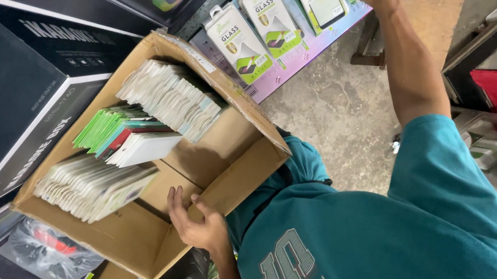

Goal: The person sorts through a cardboard box filled with packaged phone accessories, picking up stacks of screen protectors and other items. They move the items around within the box and place some onto a nearby shelf.

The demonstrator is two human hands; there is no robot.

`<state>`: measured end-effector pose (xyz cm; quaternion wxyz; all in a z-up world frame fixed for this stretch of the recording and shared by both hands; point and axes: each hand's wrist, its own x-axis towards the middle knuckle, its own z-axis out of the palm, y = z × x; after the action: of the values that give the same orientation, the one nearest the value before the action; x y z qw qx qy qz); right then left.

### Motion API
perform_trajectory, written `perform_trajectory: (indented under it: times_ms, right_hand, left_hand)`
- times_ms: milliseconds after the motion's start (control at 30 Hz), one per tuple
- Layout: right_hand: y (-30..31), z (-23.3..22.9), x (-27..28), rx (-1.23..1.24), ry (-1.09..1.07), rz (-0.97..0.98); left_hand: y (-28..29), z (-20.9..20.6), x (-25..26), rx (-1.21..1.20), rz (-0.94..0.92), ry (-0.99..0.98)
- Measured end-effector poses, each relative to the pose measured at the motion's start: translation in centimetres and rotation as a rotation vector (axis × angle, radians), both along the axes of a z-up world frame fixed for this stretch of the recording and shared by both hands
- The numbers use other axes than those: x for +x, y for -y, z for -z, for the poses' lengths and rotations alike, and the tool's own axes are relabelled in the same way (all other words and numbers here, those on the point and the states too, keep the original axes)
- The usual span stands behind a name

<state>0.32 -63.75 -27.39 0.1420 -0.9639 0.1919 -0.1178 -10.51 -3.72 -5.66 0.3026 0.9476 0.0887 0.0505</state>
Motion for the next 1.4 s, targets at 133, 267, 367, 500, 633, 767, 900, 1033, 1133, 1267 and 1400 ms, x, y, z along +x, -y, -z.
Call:
perform_trajectory:
  times_ms: [133,267,367,500,633,767,900,1033,1133,1267,1400]
  right_hand:
    - [-2.3,-2.0,-1.4,0.033,-0.048,0.082]
    - [-10.8,-10.3,-4.2,0.098,0.251,-0.029]
    - [-22.0,-20.9,-5.3,0.766,0.124,-0.152]
    - [-33.6,-29.6,-5.4,0.852,0.076,-0.493]
    - [-43.2,-31.6,-5.6,0.775,-0.109,-0.676]
    - [-47.4,-30.1,-6.5,0.538,-0.042,-0.851]
    - [-49.5,-29.5,-6.0,0.578,-0.164,-0.816]
    - [-52.2,-27.7,-5.3,1.037,-0.208,-0.645]
    - [-54.1,-27.8,-5.3,1.303,-0.253,-0.708]
    - [-55.6,-25.2,-6.1,1.294,-0.212,-0.709]
    - [-56.7,-24.6,-5.5,1.231,-0.243,-0.594]
  left_hand:
    - [-0.4,-0.1,-0.2,0.001,0.062,0.052]
    - [-0.6,0.6,-0.4,-0.186,0.004,0.146]
    - [-0.9,-1.0,-0.5,-0.63,0.007,0.07]
    - [1.3,-2.5,2.2,-1.187,0.28,-0.018]
    - [0.2,0.7,0.3,-1.925,0.274,-0.152]
    - [-2.7,-1.0,0.9,-1.946,-0.114,-0.198]
    - [-7.7,2.9,-2.1,-2.214,-0.121,-0.156]
    - [-11.0,4.0,-3.8,-2.088,-0.207,-0.309]
    - [-12.9,2.6,-4.1,-1.921,-0.168,-0.255]
    - [-15.8,1.9,-5.0,-1.912,-0.146,-0.268]
    - [-18.4,4.1,-5.7,-1.779,-0.156,-0.36]
